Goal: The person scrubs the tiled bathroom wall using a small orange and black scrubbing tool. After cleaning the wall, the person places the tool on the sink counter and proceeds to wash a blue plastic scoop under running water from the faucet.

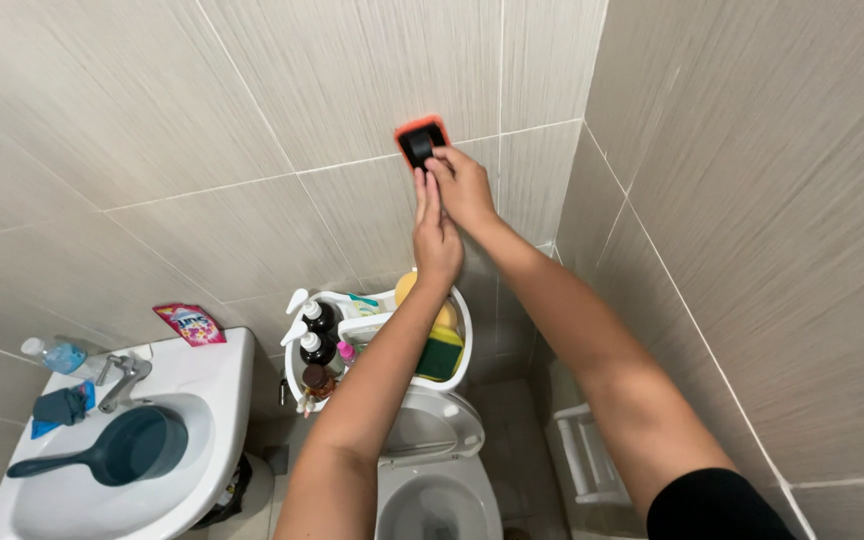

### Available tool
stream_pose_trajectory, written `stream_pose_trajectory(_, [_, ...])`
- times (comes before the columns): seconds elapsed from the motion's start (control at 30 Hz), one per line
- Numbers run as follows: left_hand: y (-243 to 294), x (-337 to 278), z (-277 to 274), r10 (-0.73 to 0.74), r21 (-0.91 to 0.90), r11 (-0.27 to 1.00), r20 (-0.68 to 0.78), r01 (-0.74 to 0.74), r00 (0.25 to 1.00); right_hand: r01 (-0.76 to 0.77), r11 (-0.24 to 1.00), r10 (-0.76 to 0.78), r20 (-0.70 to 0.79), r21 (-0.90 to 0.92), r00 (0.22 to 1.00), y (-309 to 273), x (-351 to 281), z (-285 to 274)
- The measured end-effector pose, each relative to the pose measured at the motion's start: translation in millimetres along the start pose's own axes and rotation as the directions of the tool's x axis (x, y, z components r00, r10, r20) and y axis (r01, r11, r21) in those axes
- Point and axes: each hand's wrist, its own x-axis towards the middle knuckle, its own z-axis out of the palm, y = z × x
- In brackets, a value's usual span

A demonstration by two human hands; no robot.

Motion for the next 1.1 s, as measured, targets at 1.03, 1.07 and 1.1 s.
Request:
stream_pose_trajectory(1.03, [-46,-50,35,-0.020,0.220,0.974,0.300,-0.049,0.954,-0.174,0.982,0.189,-0.263,0.079,0.946,121,-68,-19])
stream_pose_trajectory(1.07, [-48,-55,37,-0.065,0.202,0.979,0.301,0.003,0.951,-0.211,0.974,0.226,-0.260,0.083,0.939,124,-76,-20])
stream_pose_trajectory(1.1, [-49,-60,38,-0.111,0.184,0.981,0.303,0.056,0.947,-0.248,0.965,0.262,-0.257,0.087,0.930,127,-85,-22])
